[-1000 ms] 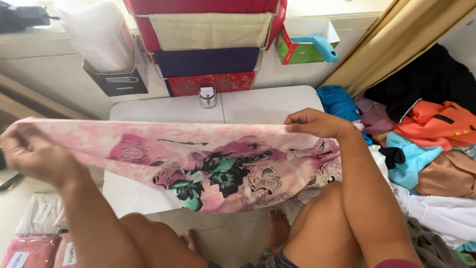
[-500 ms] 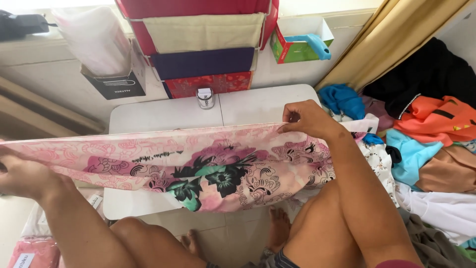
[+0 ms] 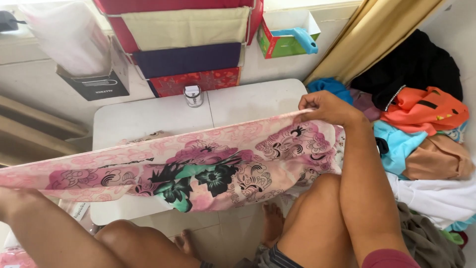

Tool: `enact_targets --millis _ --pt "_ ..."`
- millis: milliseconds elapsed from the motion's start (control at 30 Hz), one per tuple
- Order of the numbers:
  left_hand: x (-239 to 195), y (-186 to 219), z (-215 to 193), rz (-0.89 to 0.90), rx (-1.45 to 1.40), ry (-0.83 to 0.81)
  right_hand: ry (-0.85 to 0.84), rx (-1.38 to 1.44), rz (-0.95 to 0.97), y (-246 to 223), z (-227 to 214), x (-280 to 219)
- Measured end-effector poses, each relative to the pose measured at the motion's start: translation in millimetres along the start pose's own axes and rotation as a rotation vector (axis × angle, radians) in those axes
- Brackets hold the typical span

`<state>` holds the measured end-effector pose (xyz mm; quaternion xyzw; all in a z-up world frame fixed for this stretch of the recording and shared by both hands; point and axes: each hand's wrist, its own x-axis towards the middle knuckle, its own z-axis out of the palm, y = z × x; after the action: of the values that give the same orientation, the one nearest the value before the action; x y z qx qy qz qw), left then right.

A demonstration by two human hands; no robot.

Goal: The person folds a brown piece of fabric on a white table using a lint roller to smooth it. They then place the folded fabric into a clear plastic bag and seal it. Finally, they pick up a pink patterned cloth and begin to unfold it.

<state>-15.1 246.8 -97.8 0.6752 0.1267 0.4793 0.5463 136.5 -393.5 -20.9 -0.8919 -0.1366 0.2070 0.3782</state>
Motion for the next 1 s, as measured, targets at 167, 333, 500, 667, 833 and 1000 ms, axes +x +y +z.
enact_targets --millis 167,333,500,667,833,1000 --pt "-6.9 -15.6 22.1 0.120 0.098 -0.112 0.168 -0.233 -0.243 2.1 29.1 19.0" --pt "-61.5 81.2 111.9 0.379 0.100 -0.804 0.252 -0.270 -0.451 -52.0 91.4 25.0" --pt "-147.6 157.8 177.4 0.145 -0.034 -1.132 0.373 -0.344 -0.466 -97.3 123.3 15.7" --pt "-159.8 132.4 198.2 0.349 0.228 -0.912 0.247 -0.212 -0.542 -109.6 119.2 12.0" --pt "-151.9 121.0 197.3 0.735 0.610 -0.617 -0.049 0.054 -0.318 -119.2 108.3 3.0" --pt "-152.2 120.4 195.0 0.657 0.575 -0.675 -0.083 -0.011 -0.184 -83.7 103.0 11.2"
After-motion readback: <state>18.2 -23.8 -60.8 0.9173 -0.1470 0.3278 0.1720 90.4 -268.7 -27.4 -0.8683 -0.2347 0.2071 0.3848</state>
